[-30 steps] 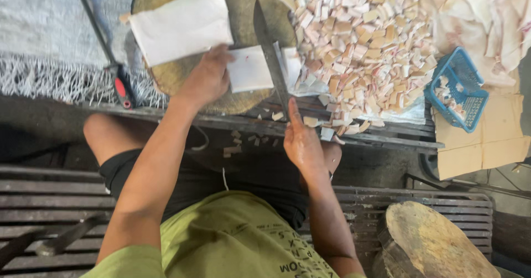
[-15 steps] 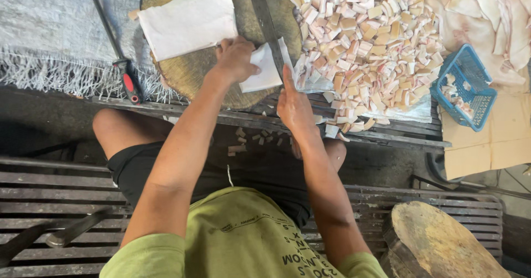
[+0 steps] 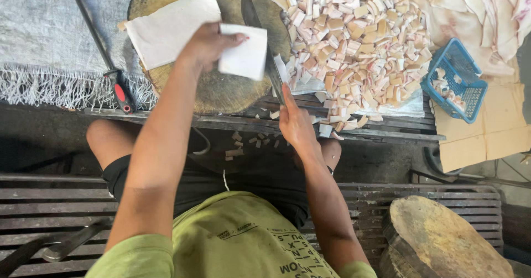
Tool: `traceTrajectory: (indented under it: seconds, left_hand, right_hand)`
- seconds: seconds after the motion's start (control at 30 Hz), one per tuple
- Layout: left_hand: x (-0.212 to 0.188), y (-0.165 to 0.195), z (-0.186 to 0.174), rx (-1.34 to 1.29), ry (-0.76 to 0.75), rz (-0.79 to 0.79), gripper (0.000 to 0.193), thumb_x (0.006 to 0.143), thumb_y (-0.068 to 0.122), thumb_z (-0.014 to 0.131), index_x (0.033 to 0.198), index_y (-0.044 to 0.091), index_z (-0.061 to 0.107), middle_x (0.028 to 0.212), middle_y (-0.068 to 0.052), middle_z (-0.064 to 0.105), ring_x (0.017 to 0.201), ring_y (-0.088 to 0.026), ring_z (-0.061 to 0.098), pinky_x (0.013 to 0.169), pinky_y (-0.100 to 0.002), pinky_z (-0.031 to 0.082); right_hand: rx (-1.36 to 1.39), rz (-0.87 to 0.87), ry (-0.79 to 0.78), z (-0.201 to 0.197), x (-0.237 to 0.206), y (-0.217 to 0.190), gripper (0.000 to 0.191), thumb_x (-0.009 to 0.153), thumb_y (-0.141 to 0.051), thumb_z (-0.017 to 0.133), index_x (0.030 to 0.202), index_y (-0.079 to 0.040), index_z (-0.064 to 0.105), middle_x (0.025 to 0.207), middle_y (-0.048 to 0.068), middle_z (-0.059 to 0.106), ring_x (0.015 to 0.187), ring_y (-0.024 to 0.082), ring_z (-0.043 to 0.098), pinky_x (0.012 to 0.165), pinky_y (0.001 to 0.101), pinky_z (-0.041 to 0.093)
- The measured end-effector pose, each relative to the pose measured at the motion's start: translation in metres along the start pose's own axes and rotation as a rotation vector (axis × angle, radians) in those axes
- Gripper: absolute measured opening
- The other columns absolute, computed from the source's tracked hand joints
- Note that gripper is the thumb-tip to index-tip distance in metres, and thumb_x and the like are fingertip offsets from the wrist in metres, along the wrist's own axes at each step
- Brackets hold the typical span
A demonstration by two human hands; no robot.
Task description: The person cuts rectangular blocks of white and pink meat into small cubes using a large knife on a round wooden cutting board. The person repeatedly slices the meat and occasionally gathers the cut pieces with the knife.
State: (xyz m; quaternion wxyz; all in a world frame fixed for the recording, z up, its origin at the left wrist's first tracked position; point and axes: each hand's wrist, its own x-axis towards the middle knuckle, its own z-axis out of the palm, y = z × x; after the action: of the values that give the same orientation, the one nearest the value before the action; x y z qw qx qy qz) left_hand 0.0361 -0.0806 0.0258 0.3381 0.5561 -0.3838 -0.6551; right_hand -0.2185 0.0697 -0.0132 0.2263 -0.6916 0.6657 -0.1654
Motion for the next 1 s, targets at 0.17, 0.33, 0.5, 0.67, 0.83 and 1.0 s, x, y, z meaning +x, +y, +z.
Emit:
traceTrajectory:
  seconds: [0.17, 0.33, 0.5, 0.67, 0.83, 1.0]
  left_hand:
    - [-0.01, -0.046, 0.03, 0.228, 0.084, 0.258, 0.047, 0.085, 0.016, 0.074, 0.128, 0.001, 0.061, 0.119, -0.022, 0.074, 0.109, -0.031, 0.074, 0.096, -0.04, 0.056]
    - [0.003, -0.075, 0.027, 0.662, 0.321, 0.545, 0.041, 0.081, 0.014, 0.077, 0.117, -0.002, 0.066, 0.115, -0.027, 0.069, 0.108, -0.044, 0.066, 0.092, -0.048, 0.052]
    - [0.007, -0.076, 0.018, 0.711, 0.346, 0.545, 0.027, 0.084, 0.007, 0.068, 0.11, 0.003, 0.073, 0.097, -0.025, 0.073, 0.096, -0.044, 0.07, 0.088, -0.05, 0.055]
    - [0.005, -0.07, 0.016, 0.731, 0.329, 0.495, 0.022, 0.081, 0.011, 0.072, 0.101, 0.003, 0.074, 0.09, -0.025, 0.072, 0.091, -0.043, 0.07, 0.085, -0.049, 0.056]
    - [0.004, -0.069, 0.013, 0.669, 0.326, 0.481, 0.022, 0.08, 0.01, 0.072, 0.101, 0.003, 0.074, 0.091, -0.019, 0.074, 0.09, -0.04, 0.072, 0.082, -0.047, 0.057]
    - [0.01, -0.075, 0.008, 0.659, 0.312, 0.464, 0.021, 0.082, 0.01, 0.071, 0.102, 0.004, 0.073, 0.092, -0.017, 0.075, 0.09, -0.038, 0.073, 0.082, -0.046, 0.057]
  right_hand:
    - [0.099, 0.003, 0.182, -0.011, 0.011, -0.005, 0.063, 0.1, -0.012, 0.056, 0.16, -0.019, 0.036, 0.077, 0.031, 0.067, 0.073, 0.049, 0.068, 0.07, 0.0549, 0.053]
    - [0.13, 0.067, 0.169, -0.021, -0.026, -0.008, 0.066, 0.099, -0.009, 0.055, 0.161, -0.017, 0.033, 0.072, 0.029, 0.066, 0.066, 0.045, 0.069, 0.063, 0.0499, 0.053]
    - [0.067, -0.298, 0.276, 0.004, -0.052, -0.019, 0.073, 0.094, -0.002, 0.056, 0.162, -0.007, 0.029, 0.086, 0.026, 0.072, 0.075, 0.044, 0.071, 0.068, 0.0503, 0.058]
    - [-0.036, -0.27, 0.224, 0.012, -0.049, -0.025, 0.076, 0.09, 0.001, 0.057, 0.16, -0.007, 0.03, 0.094, 0.028, 0.071, 0.071, 0.043, 0.07, 0.063, 0.0509, 0.058]
    - [0.045, -0.188, 0.354, -0.044, -0.064, -0.021, 0.065, 0.104, -0.002, 0.052, 0.163, -0.01, 0.027, 0.075, 0.012, 0.073, 0.055, 0.018, 0.066, 0.054, 0.0341, 0.056]
    - [0.257, -0.519, 0.809, -0.032, -0.059, -0.02, 0.069, 0.105, 0.003, 0.048, 0.167, -0.011, 0.02, 0.085, 0.01, 0.07, 0.057, 0.015, 0.061, 0.05, 0.0291, 0.05]
